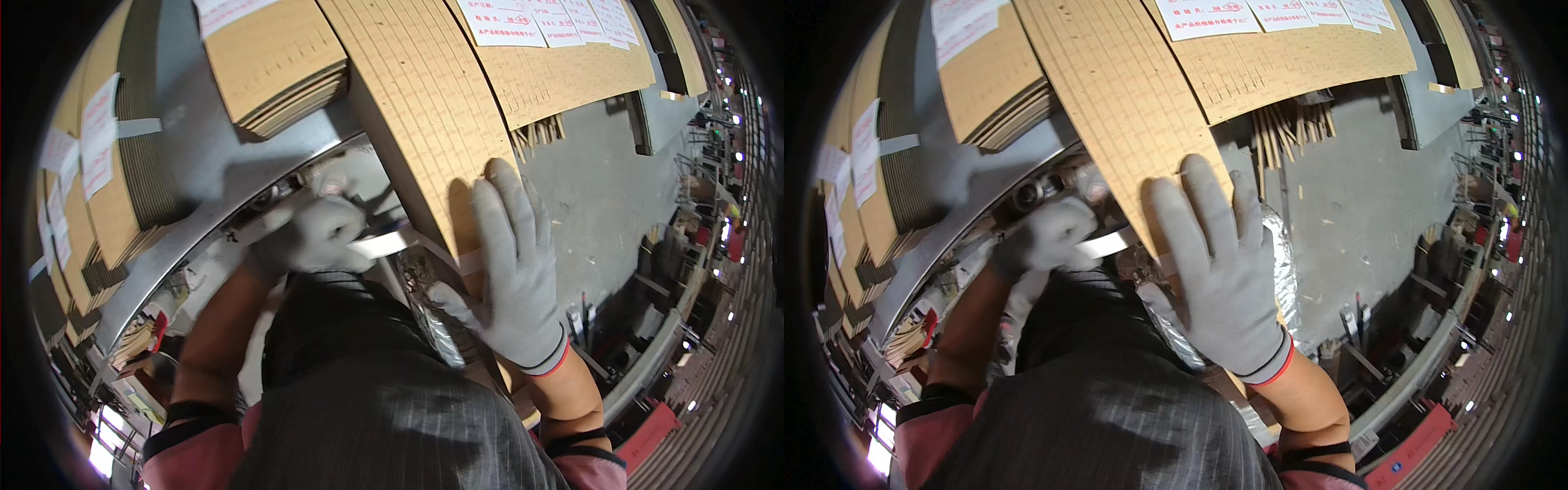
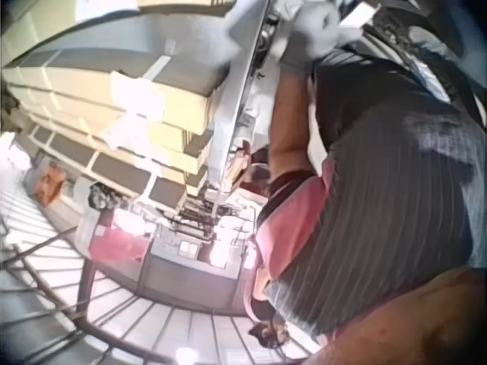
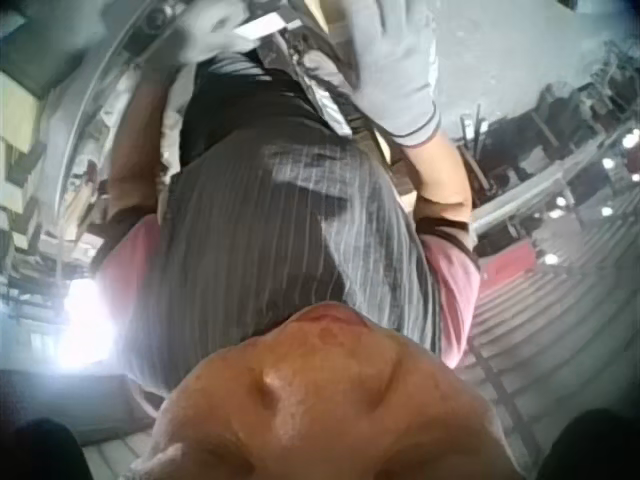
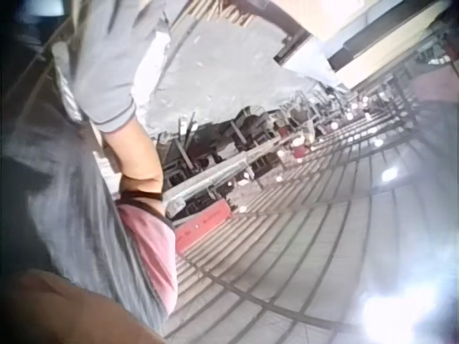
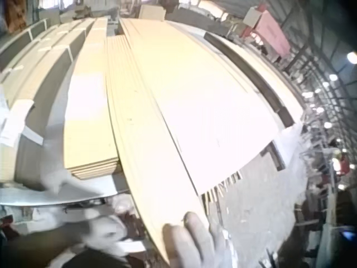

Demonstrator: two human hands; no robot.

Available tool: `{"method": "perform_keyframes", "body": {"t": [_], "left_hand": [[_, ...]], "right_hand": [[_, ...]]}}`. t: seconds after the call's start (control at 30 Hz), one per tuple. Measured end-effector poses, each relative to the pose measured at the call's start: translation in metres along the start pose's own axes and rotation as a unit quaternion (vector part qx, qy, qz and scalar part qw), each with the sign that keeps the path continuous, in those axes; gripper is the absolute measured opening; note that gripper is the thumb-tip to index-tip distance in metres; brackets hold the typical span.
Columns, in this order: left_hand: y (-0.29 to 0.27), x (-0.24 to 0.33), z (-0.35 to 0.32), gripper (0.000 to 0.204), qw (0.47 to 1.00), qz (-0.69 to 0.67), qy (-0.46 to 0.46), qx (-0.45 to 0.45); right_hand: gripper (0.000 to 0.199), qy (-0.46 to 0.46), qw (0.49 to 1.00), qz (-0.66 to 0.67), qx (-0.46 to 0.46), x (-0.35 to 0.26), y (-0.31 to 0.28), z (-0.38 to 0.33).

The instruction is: Taping and assembling cardboard components for packaging on a factory floor.

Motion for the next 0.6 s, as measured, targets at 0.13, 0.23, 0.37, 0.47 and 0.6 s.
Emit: {"method": "perform_keyframes", "body": {"t": [0.13,0.23,0.37,0.47,0.6], "left_hand": [[-0.035,0.155,0.053,0.037,0.979,0.087,0.137,-0.121],[-0.039,0.138,0.119,0.039,0.979,0.012,0.202,0.040],[-0.043,0.157,0.097,0.055,0.987,-0.033,0.150,0.050],[-0.041,0.162,0.039,0.055,0.987,-0.157,-0.019,0.004],[-0.016,0.159,0.023,0.042,0.998,-0.031,-0.003,-0.058]], "right_hand": [[0.040,0.037,0.989,0.073,0.127,0.013,0.003,-0.015],[0.028,0.138,0.895,0.413,0.099,0.048,0.009,-0.031],[0.027,0.072,0.923,0.354,0.134,0.036,-0.003,-0.026],[0.031,0.050,0.949,0.279,0.136,0.024,-0.008,-0.025],[0.035,-0.048,0.985,0.127,0.103,-0.005,-0.013,-0.023]]}}
Point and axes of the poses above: each hand's wrist, its own z-axis towards the middle knuckle, its own y-axis out of the palm, x = y × z, the point moved 6 cm from there along z, towards the middle knuckle, and after that the axes turned 5 degrees about -x, right-handed, at the moved point
